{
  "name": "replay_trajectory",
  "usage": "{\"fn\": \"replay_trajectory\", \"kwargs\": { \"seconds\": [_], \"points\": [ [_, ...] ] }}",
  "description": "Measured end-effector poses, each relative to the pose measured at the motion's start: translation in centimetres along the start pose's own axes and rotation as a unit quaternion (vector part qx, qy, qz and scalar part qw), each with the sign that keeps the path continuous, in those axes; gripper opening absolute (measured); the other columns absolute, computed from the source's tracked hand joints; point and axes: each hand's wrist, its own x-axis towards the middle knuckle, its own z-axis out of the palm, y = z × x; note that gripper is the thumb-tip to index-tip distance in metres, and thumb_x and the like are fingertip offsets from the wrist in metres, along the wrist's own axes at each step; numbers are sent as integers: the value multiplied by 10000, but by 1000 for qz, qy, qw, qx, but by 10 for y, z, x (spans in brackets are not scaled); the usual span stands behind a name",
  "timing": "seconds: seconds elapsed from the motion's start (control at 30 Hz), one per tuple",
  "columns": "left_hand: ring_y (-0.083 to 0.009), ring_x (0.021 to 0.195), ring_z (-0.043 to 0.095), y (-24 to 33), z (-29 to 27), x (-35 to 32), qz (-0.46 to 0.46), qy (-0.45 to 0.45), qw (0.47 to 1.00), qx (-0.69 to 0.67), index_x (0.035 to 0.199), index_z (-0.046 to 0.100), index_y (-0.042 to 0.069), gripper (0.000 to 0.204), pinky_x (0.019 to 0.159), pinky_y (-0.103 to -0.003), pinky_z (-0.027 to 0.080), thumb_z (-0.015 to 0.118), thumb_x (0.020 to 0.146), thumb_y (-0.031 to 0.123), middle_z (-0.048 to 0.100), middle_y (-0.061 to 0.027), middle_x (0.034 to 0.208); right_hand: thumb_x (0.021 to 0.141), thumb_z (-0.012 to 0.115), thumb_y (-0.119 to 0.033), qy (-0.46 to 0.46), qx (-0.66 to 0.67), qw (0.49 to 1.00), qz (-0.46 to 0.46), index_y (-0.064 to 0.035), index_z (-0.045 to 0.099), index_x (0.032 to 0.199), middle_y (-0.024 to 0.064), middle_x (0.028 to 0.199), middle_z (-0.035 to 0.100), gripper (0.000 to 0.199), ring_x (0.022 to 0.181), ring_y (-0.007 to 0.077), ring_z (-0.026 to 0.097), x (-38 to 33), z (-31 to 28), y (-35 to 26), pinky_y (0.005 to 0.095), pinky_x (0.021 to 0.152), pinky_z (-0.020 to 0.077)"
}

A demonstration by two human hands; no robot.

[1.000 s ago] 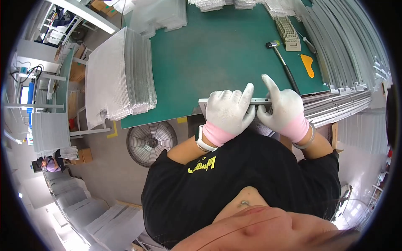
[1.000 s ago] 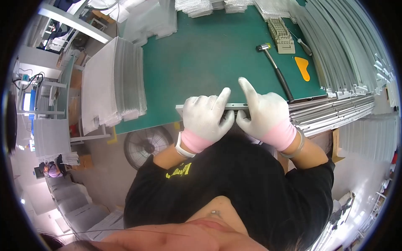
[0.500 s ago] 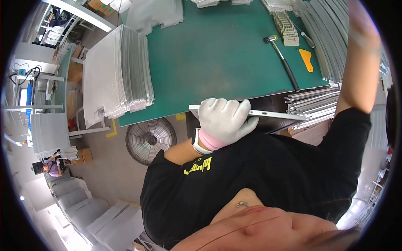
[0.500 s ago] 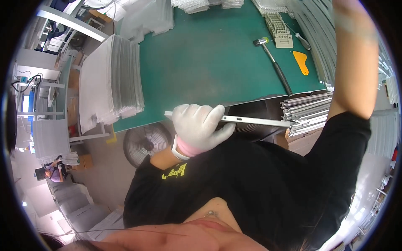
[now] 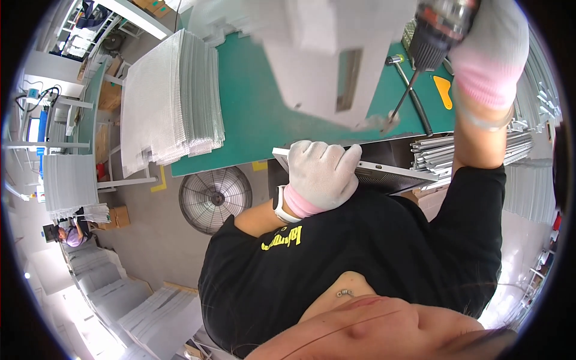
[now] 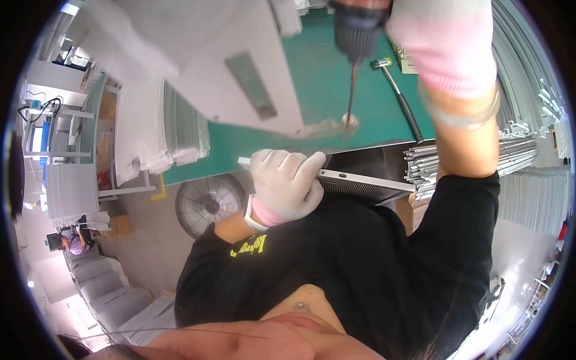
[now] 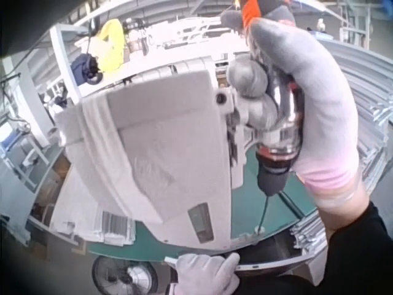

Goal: Assembling metal mesh filters by attaching a plastic handle component and securing it using a power drill and hammer.

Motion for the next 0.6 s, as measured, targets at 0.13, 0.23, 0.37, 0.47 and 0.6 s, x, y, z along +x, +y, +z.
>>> {"fn": "replay_trajectory", "kwargs": {
  "seconds": [0.13,0.23,0.37,0.47,0.6],
  "points": [
    [-225,604,542,5,-1,4,-40,-14,999,-25,996,698,146,352,602,-407,374,628,652,121,565,16,742,1009,594,-323,-12,25,999,45,-13,489,1371,31,805,641,488,581,108,603,-14,6,1,215,519,481],
    [-228,657,560,6,-2,6,-47,-11,999,-14,1014,708,158,339,623,-433,382,627,687,122,575,7,775,996,610,-364,-26,48,995,86,-17,480,1373,24,771,612,529,532,95,546,-15,10,3,213,470,424],
    [-229,704,569,8,3,3,-16,-16,1000,-4,1048,715,157,375,628,-444,384,629,685,125,578,-1,798,1007,591,-353,-11,80,967,244,-35,541,1292,18,774,607,430,570,103,561,-14,-1,-13,210,507,438],
    [-235,715,569,6,0,-1,-50,-49,998,6,1053,719,148,376,631,-438,392,622,691,114,573,-7,795,984,604,-303,-93,151,974,142,-25,604,1084,44,833,620,295,673,128,602,-31,-10,24,241,607,470],
    [-229,708,556,6,10,-4,-30,-44,995,-81,1060,720,109,334,631,-391,409,688,729,134,558,-18,796,1032,544,-334,-260,141,941,166,-40,550,877,44,782,591,333,593,120,551,-42,-22,41,243,533,419]
  ]
}}
